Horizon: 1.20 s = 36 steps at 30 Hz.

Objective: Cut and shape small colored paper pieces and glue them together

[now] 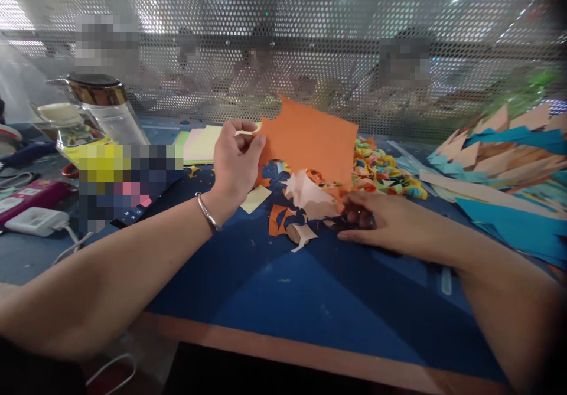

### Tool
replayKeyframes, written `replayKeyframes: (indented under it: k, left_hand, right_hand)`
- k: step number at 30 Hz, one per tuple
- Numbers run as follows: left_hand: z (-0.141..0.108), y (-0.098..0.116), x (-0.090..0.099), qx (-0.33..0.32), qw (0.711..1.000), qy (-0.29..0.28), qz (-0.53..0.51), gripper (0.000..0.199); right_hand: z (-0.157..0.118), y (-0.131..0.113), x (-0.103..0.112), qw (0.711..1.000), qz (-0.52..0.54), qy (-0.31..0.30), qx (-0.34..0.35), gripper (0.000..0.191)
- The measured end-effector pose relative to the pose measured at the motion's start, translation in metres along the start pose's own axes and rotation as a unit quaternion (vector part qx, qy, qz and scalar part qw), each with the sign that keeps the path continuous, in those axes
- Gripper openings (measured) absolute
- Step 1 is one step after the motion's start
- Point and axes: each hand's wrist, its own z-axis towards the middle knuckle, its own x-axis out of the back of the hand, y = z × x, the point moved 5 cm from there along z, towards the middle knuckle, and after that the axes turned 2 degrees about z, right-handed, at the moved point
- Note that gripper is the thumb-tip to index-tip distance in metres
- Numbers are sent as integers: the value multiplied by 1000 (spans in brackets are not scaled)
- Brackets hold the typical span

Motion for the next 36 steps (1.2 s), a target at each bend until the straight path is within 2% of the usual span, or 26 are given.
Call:
replayKeyframes:
  k: [3,5,9,12,16,19,22,26,29,32,36]
  left_hand:
    - [-7,-12,-6,151,985,-12,-78,34]
    - [-14,-17,-15,229,964,-57,-122,34]
    - [-24,-20,-30,291,931,-124,-183,22]
    - [-28,-21,-36,315,911,-150,-222,20]
    - [-31,-21,-35,346,899,-136,-232,18]
    - [-33,-20,-34,365,890,-136,-235,14]
    - [-35,-20,-34,377,884,-150,-232,15]
    - [-33,-22,-32,376,890,-134,-221,13]
    - [-30,-24,-31,367,895,-112,-227,13]
    - [-30,-23,-31,355,899,-116,-229,15]
    - [-32,-21,-32,350,901,-133,-219,15]
  right_hand:
    - [-1,-1,-1,999,14,-34,-16,30]
    - [-2,-1,-3,997,42,-56,-22,29]
    - [-4,0,-7,993,67,-85,-53,25]
    - [-5,1,-8,989,68,-98,-84,19]
    - [-5,-1,-7,991,35,-93,-95,13]
    - [-4,-3,-3,995,2,-70,-69,8]
    - [-3,1,5,998,-15,-18,-55,9]
    - [-1,10,15,996,-57,62,-38,14]
    - [0,16,13,995,-84,50,-34,23]
    - [-1,15,10,994,-99,19,-42,30]
    - [-4,7,15,995,-62,54,-48,33]
